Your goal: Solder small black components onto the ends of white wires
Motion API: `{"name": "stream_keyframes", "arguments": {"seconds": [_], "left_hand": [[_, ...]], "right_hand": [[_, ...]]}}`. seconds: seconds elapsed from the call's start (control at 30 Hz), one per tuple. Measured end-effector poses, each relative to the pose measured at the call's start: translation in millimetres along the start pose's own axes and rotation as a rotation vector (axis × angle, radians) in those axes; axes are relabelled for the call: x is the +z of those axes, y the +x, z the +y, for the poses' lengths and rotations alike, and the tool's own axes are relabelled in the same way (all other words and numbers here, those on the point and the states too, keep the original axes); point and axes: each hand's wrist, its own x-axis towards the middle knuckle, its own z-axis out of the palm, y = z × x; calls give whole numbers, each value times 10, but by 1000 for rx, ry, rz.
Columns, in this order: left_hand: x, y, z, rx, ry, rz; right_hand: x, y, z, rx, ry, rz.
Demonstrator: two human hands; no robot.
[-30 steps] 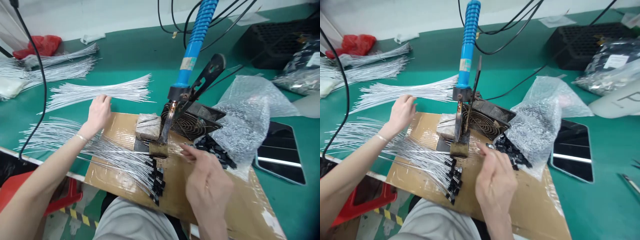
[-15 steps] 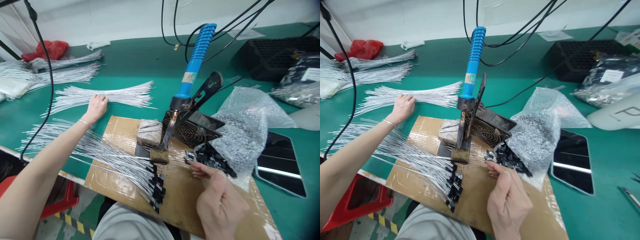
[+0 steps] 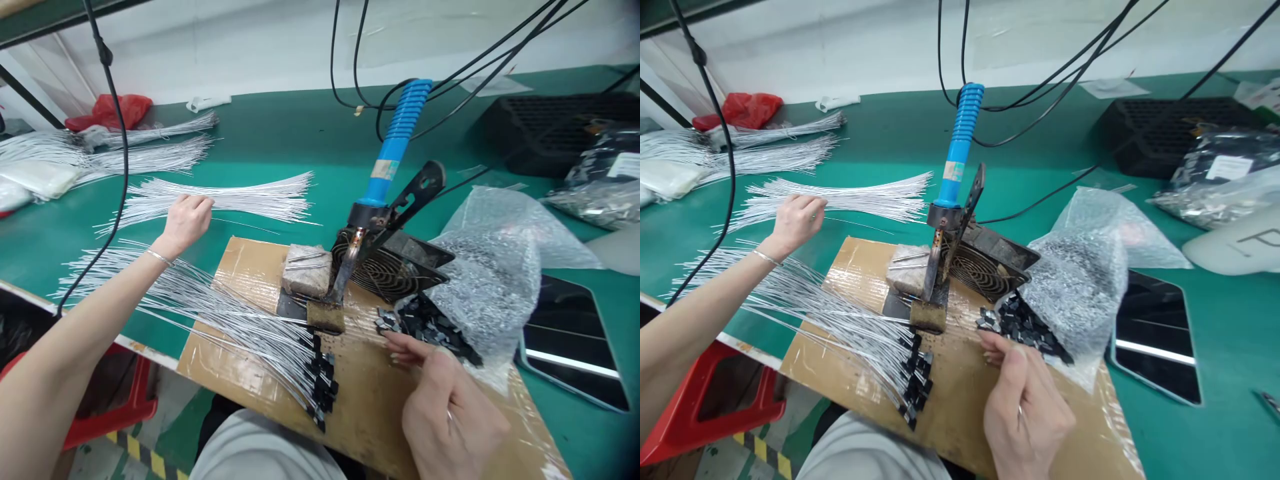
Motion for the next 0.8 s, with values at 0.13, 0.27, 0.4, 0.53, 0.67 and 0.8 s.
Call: {"name": "stream_keyframes", "arguments": {"seconds": [0.13, 0.27, 0.4, 0.53, 0.67, 0.8], "left_hand": [[-212, -195, 66, 16, -24, 107], [-447, -585, 217, 92, -52, 250], [-650, -989, 454, 215, -48, 358], [-770, -1243, 658, 300, -56, 354], [-760, -1335, 743, 319, -70, 337], [-709, -1332, 796, 329, -99, 327]], "right_hand": [[-30, -15, -3, -31, 59, 45], [-55, -34, -167, -49, 122, 23], [-16, -78, -442, 26, 305, -98], [44, -108, -646, 26, 402, -239], [65, -141, -730, 1, 371, -248], [84, -188, -760, 76, 371, -217]]}}
